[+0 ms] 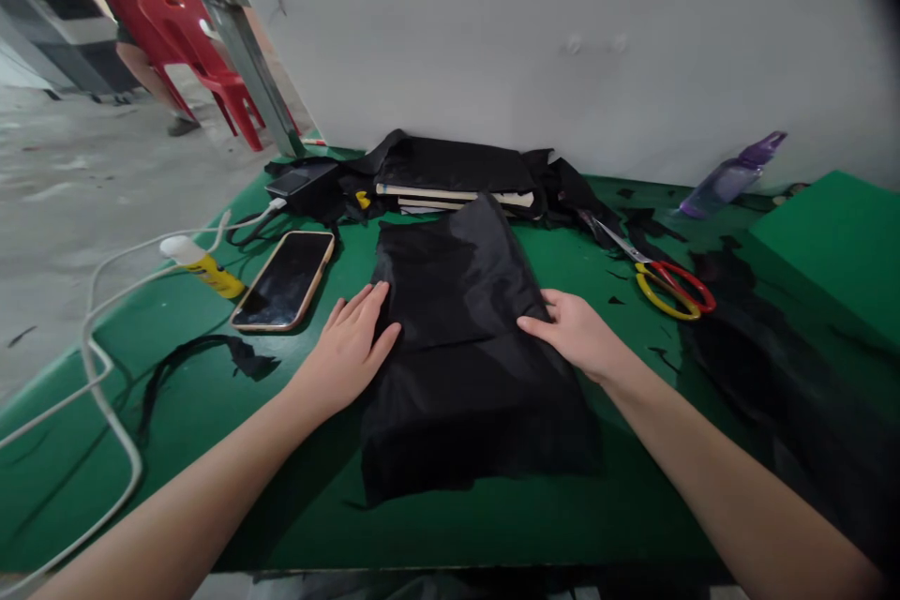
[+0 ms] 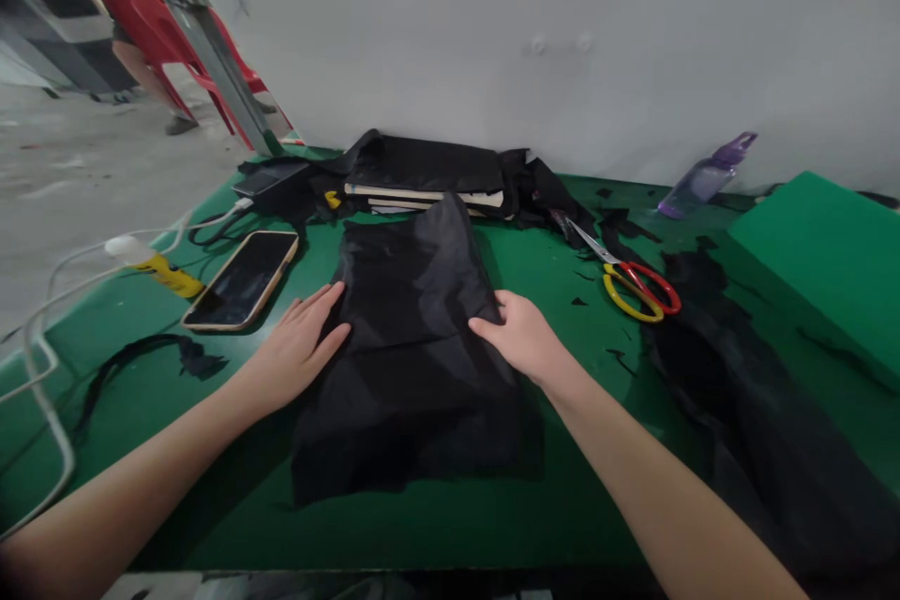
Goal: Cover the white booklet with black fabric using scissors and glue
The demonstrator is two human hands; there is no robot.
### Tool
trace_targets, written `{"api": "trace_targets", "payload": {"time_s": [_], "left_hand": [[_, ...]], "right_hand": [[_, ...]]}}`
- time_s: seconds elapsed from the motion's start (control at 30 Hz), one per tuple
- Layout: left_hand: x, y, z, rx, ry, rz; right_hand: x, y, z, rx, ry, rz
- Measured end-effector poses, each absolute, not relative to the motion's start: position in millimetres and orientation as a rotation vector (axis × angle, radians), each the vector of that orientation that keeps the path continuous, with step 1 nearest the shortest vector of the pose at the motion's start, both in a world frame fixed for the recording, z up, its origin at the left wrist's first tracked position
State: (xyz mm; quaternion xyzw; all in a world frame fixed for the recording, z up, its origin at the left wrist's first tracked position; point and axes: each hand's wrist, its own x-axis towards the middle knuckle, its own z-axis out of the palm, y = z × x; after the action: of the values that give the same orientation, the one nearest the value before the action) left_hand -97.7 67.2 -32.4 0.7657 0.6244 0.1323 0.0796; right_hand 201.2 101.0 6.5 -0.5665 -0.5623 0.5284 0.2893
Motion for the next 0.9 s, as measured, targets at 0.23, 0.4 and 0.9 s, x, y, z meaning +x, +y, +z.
{"api": "trace_targets", "payload": {"time_s": [0.23,0.4,0.9], "left_hand": [[-96.6,65.2,-37.6,2.46,1.898,0.282],[-91.1,64.6,-41.9,2.563,1.897,0.255],[-82.0,63.6,-27.9,2.585,1.784,0.266]], "right_hand": [[221.4,108.1,18.2,-1.851,-1.989,1.06],[228.7,107.6,24.5,-2.044,-2.165,0.755],[184.8,70.7,-4.5,-1.185,-2.802,0.169]]}}
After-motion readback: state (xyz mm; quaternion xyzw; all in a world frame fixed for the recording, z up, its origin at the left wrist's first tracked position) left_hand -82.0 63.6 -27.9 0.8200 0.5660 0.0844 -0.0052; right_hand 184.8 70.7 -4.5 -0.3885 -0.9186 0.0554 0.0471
